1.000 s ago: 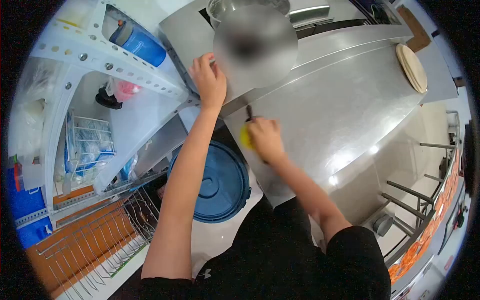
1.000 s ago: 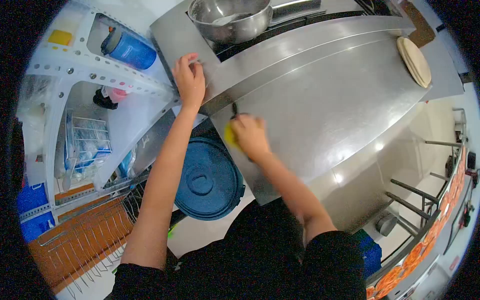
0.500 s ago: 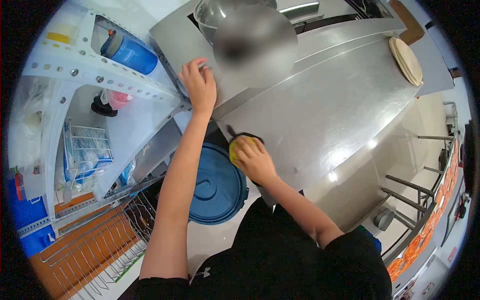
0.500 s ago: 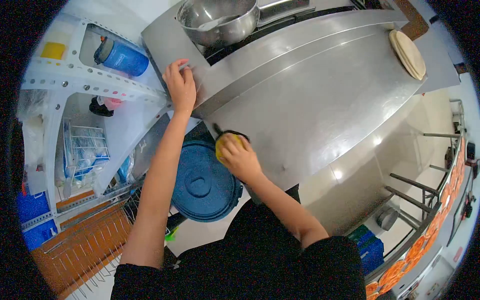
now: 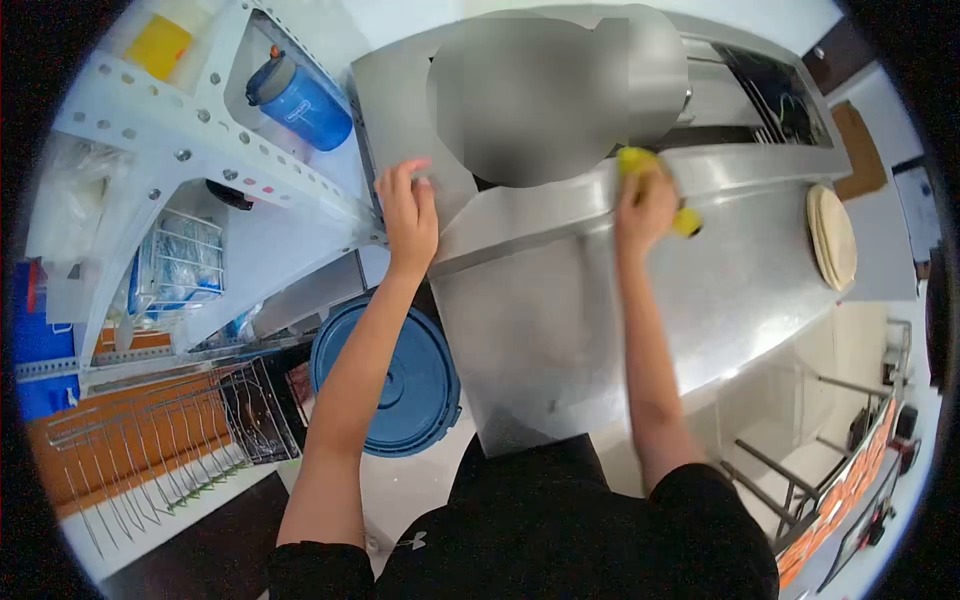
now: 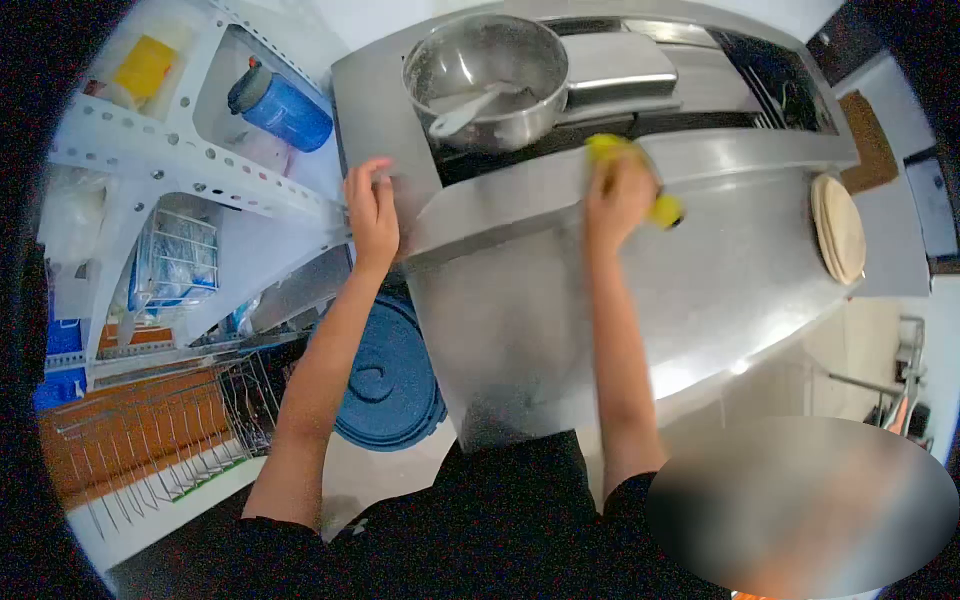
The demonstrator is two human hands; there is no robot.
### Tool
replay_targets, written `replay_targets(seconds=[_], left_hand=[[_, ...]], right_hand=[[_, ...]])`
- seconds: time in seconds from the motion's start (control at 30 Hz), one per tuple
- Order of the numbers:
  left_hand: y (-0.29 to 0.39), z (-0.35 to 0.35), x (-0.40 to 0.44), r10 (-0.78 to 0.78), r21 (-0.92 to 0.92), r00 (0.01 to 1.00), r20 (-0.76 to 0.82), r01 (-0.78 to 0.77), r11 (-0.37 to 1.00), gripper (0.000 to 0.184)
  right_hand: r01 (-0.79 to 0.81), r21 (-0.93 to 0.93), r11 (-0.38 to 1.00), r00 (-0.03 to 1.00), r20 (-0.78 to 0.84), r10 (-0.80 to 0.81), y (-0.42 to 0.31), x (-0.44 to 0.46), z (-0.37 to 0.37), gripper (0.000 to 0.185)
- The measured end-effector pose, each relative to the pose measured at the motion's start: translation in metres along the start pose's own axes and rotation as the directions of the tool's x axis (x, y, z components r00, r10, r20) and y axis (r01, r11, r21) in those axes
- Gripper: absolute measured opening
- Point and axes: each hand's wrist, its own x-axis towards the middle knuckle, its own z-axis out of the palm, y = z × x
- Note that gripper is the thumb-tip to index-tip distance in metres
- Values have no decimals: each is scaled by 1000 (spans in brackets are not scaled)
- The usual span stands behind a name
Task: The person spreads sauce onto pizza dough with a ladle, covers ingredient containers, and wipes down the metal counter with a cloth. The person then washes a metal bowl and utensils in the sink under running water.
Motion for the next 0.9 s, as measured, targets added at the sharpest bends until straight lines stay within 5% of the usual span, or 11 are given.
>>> replay_targets(seconds=[0.07, 0.1, 0.13, 0.2, 0.33, 0.4, 0.5, 0.67, 0.8, 0.83, 0.9], left_hand=[[8, 1, 6, -19, -24, 1000, 3, 19, 1000, 20], [11, 4, 10, -13, -17, 999, -35, 13, 1000, 20], [14, 7, 11, -10, -16, 998, -63, 9, 1000, 20], [7, 10, 11, -92, -81, 988, -121, 83, 993, 21], [37, -4, 25, -307, -295, 935, -179, 247, 923, 23], [65, -4, 18, -663, -523, 729, 172, 638, 565, 31], [149, 45, 14, -604, -501, 551, 576, 822, 272, 55], [156, 123, 61, -608, -670, 540, 583, 742, 17, 87], [138, 185, 33, -706, -761, 464, 534, 628, -163, 116], [144, 174, 32, -728, -758, 407, 552, 609, -235, 64], [140, 172, 34, -735, -788, 464, 494, 596, -154, 65]], right_hand=[[142, 199, 970, 990, -51, -134, -63, -29, 1, 16], [128, 62, 990, 906, 399, -142, -94, -45, -4, 18], [204, 100, 974, 824, 520, -226, -136, -38, -21, 23], [171, 608, 776, 877, 265, -401, -169, -66, -7, 28], [176, 663, 727, 805, 328, -495, -134, -44, -18, 34], [213, 620, 755, 807, 325, -494, -64, -30, -29, 38], [147, 479, 865, 897, 304, -320, 56, 18, -31, 39], [64, -21, 998, 986, 157, -60, 161, 94, -22, 28], [104, 201, 974, 975, 175, -140, 181, 22, -24, 32], [166, 319, 933, 947, 214, -241, 153, 1, -43, 34], [266, 515, 815, 802, 351, -484, 119, -32, -81, 35]])
